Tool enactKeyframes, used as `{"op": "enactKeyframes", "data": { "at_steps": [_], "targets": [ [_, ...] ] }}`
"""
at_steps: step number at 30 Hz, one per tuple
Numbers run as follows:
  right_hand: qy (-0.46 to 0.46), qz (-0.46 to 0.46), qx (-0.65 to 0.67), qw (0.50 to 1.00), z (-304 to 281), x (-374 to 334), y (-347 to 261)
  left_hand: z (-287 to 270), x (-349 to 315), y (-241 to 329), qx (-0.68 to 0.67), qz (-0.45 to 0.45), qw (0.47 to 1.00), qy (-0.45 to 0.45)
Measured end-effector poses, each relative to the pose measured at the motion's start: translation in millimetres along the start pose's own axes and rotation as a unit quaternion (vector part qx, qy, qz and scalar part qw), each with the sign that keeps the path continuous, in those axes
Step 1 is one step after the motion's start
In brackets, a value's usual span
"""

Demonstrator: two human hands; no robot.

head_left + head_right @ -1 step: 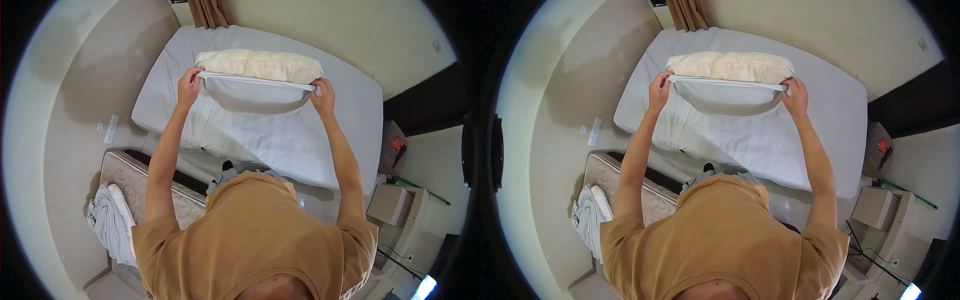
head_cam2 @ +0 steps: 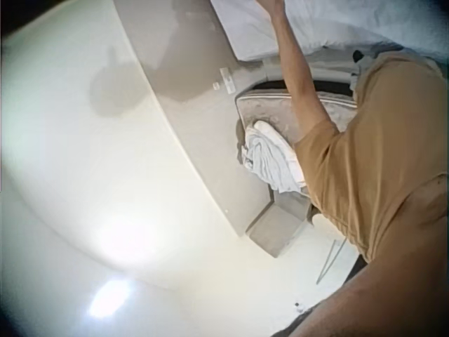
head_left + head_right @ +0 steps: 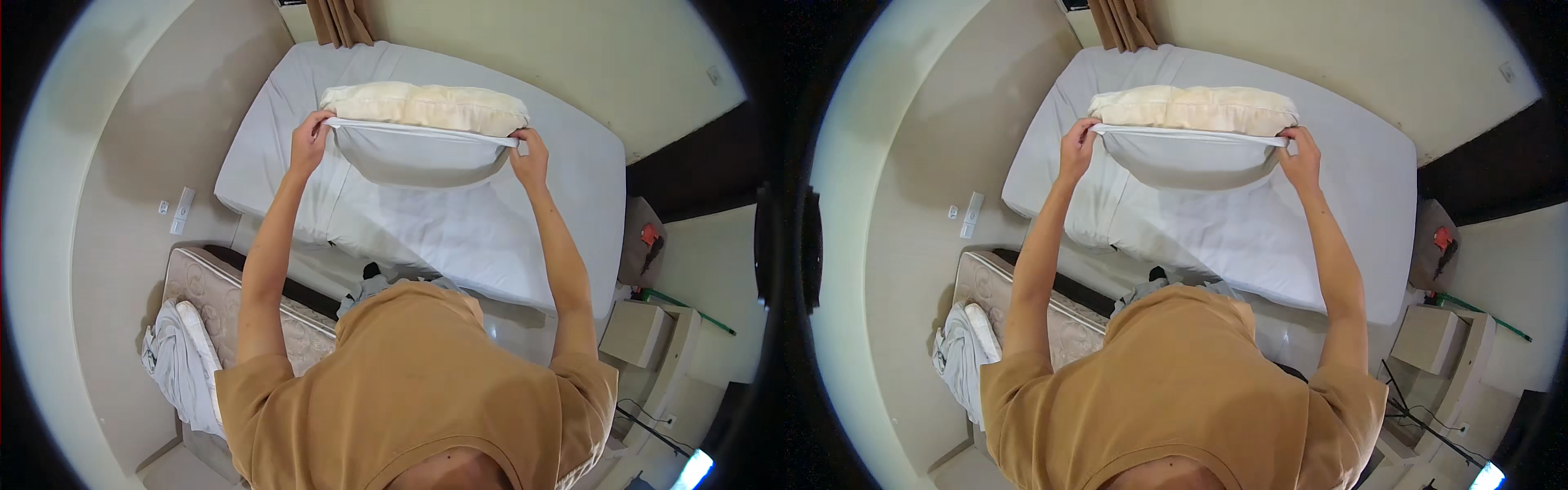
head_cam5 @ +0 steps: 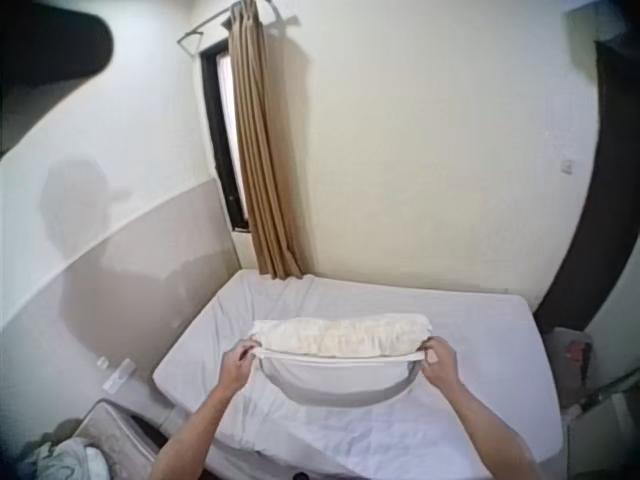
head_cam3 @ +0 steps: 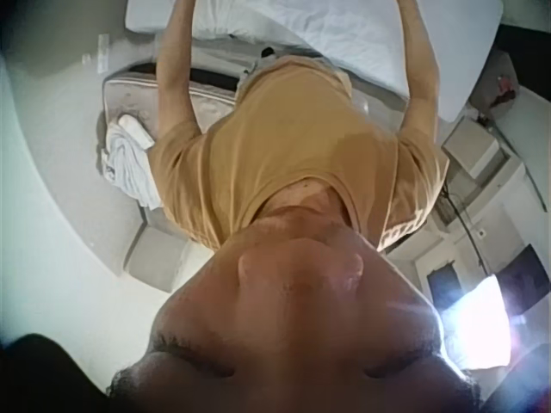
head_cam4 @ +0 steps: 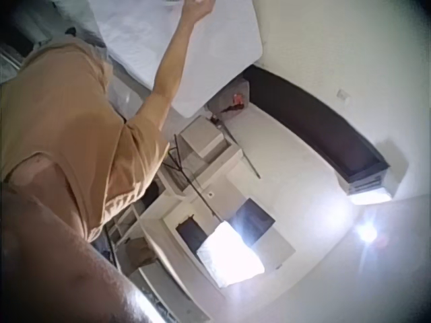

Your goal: Putting a clean pillowcase onto a pillow in a hotel room.

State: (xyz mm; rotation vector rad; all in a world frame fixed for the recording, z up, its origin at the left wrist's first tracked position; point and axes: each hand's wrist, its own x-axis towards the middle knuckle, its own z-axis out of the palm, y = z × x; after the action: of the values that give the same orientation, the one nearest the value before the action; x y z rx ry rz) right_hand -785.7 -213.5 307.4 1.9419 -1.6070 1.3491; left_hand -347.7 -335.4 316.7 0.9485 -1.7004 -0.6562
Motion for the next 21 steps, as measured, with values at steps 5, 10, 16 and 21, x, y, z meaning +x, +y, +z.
{"op": "enactKeyframes", "data": {
  "at_steps": [5, 10, 16, 21],
  "targets": [
    [-0.193, 0.227, 0.312, 0.902, -20, -2, 25, -23, 7, 7, 0.030, -0.107, 0.976, -0.190],
    [-0.299, 0.271, 0.384, 0.830, -32, -15, 23, -29, -11, 47, 0.131, 0.028, 0.958, -0.254],
    [-0.272, 0.059, 0.119, 0.953, -37, 15, -12, -28, 8, 20, 0.105, 0.085, 0.978, -0.158],
    [-0.232, -0.067, -0.015, 0.970, 9, 98, 30, -19, 106, -6, 0.210, 0.100, 0.972, -0.034]
  ]
}}
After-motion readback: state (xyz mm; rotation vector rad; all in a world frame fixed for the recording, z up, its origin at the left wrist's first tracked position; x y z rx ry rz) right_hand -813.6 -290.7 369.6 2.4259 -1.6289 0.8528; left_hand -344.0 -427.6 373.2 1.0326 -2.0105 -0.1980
